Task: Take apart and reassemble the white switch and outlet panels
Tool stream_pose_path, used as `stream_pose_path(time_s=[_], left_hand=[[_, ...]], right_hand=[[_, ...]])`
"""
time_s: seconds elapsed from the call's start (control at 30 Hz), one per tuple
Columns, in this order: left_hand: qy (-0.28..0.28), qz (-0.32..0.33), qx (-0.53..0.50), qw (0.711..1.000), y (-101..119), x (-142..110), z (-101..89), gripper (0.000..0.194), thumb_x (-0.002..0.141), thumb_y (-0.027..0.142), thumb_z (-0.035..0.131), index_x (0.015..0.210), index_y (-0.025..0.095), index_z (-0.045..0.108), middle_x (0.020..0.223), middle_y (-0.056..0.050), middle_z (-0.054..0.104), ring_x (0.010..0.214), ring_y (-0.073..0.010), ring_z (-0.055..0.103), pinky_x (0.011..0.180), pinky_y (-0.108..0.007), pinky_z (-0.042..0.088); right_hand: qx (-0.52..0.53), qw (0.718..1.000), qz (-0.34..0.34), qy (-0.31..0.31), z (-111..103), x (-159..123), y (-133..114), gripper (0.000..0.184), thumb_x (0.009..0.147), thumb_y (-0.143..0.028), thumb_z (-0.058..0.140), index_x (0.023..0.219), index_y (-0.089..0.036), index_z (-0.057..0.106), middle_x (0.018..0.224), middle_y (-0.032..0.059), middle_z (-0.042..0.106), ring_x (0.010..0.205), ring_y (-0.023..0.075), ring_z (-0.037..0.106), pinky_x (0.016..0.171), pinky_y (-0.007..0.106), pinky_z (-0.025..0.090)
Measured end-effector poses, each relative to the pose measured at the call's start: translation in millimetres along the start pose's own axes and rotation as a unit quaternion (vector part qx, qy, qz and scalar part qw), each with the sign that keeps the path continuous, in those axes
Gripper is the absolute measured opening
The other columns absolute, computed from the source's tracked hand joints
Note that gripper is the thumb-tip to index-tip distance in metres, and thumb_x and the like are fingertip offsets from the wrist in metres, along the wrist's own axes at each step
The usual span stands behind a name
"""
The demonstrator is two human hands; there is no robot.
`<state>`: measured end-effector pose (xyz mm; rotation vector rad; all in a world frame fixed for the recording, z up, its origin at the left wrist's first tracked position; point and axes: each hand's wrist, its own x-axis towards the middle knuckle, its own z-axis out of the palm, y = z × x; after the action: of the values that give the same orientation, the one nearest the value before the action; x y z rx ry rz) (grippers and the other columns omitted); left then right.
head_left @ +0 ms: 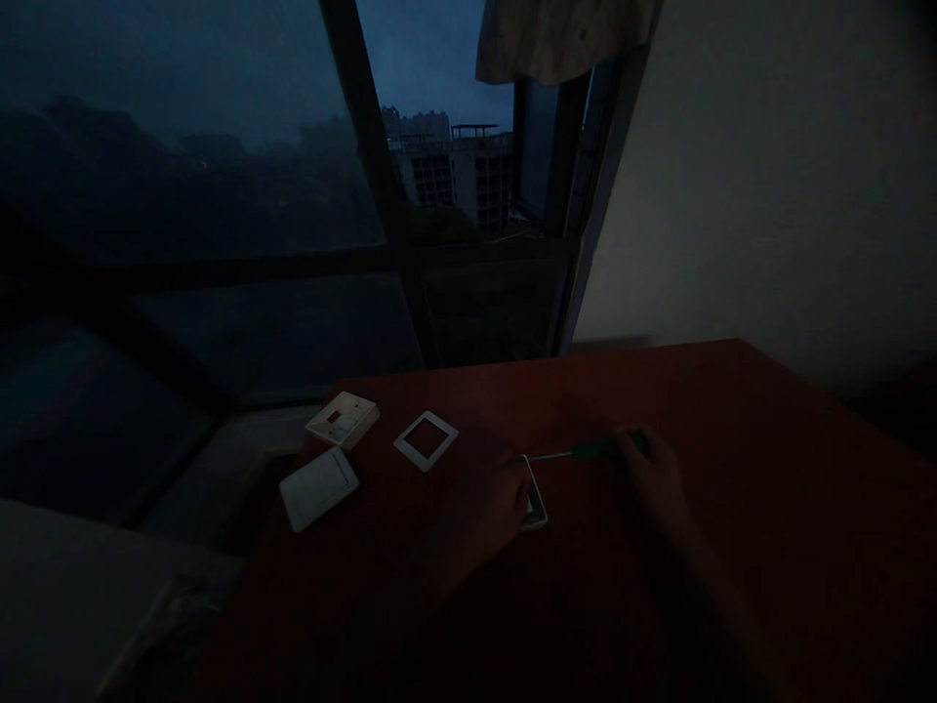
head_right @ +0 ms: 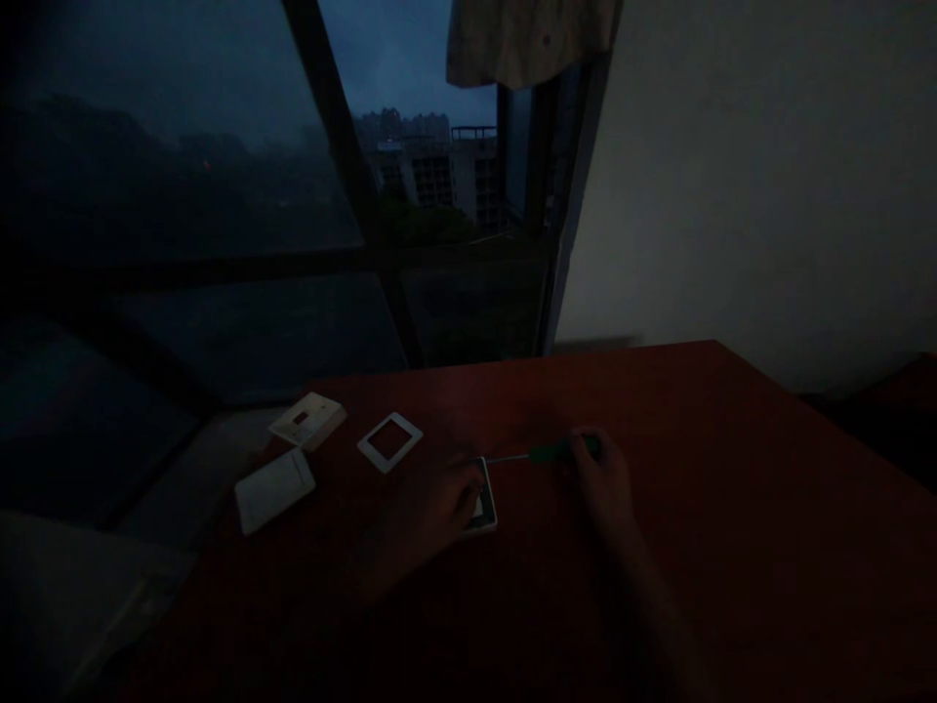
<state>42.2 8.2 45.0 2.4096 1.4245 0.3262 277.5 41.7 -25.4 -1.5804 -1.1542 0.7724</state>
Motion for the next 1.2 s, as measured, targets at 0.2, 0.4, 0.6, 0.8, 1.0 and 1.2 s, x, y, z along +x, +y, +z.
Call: stream_pose_path(time_s=[0.2, 0.4, 0.6, 0.8, 1.0, 1.2], left_hand=[[-0.053, -0.043, 0.020, 0.997, 4, 7, -3.5, 0.009, 0.088, 0.018, 0.053, 0.089, 0.019, 0.061, 0.093, -0.005, 0.065, 0.088, -0.0195, 0.061, 0.076, -0.030, 0.046], [-0.085, -0.024, 0.013, 0.996, 0, 18, -5.7, 0.016, 0.092, 0.029, 0.056, 0.098, 0.016, 0.062, 0.101, -0.005, 0.064, 0.091, -0.0191, 0.062, 0.082, -0.037, 0.050], [-0.088, -0.024, 0.010, 0.996, -3, 19, -5.0, 0.024, 0.093, 0.032, 0.055, 0.110, 0.016, 0.059, 0.111, -0.007, 0.061, 0.094, -0.0193, 0.062, 0.082, -0.039, 0.052], [-0.085, -0.019, 0.010, 0.996, 0, 16, -6.6, 0.023, 0.093, 0.033, 0.055, 0.108, 0.016, 0.060, 0.108, -0.006, 0.062, 0.091, -0.0185, 0.062, 0.080, -0.038, 0.052], [-0.095, -0.019, 0.036, 0.995, 4, 14, -9.9, 0.023, 0.092, 0.033, 0.056, 0.106, 0.015, 0.060, 0.106, -0.006, 0.063, 0.091, -0.0185, 0.062, 0.081, -0.038, 0.052], [-0.091, -0.053, 0.090, 0.990, 13, 18, -8.8, 0.017, 0.091, 0.028, 0.056, 0.095, 0.015, 0.067, 0.096, -0.010, 0.068, 0.086, -0.0212, 0.065, 0.078, -0.037, 0.052]], right_hand=[[0.014, 1.000, 0.007, -0.009, 1, -2, 2, 0.038, 0.079, -0.054, 0.054, 0.089, -0.018, 0.060, 0.068, 0.0011, 0.060, 0.056, 0.0161, 0.056, 0.051, 0.026, 0.045], [0.014, 1.000, 0.012, -0.010, 1, -3, 0, 0.038, 0.079, -0.055, 0.054, 0.088, -0.018, 0.060, 0.068, 0.0008, 0.060, 0.056, 0.0158, 0.056, 0.050, 0.025, 0.044], [0.016, 1.000, 0.013, -0.019, 2, -2, 4, 0.038, 0.080, -0.055, 0.053, 0.089, -0.019, 0.060, 0.068, 0.0006, 0.061, 0.057, 0.0166, 0.058, 0.050, 0.025, 0.045], [0.005, 1.000, 0.015, -0.015, 2, -2, 1, 0.039, 0.077, -0.056, 0.055, 0.088, -0.019, 0.062, 0.068, 0.0015, 0.062, 0.056, 0.0169, 0.058, 0.050, 0.026, 0.046], [-0.006, 1.000, 0.018, -0.018, 2, -3, 1, 0.041, 0.078, -0.058, 0.054, 0.088, -0.018, 0.061, 0.068, 0.0019, 0.061, 0.058, 0.0179, 0.058, 0.050, 0.026, 0.045], [-0.010, 1.000, 0.014, -0.018, 2, -1, 2, 0.041, 0.076, -0.057, 0.055, 0.088, -0.018, 0.062, 0.075, 0.0044, 0.065, 0.064, 0.0195, 0.060, 0.054, 0.027, 0.046]])
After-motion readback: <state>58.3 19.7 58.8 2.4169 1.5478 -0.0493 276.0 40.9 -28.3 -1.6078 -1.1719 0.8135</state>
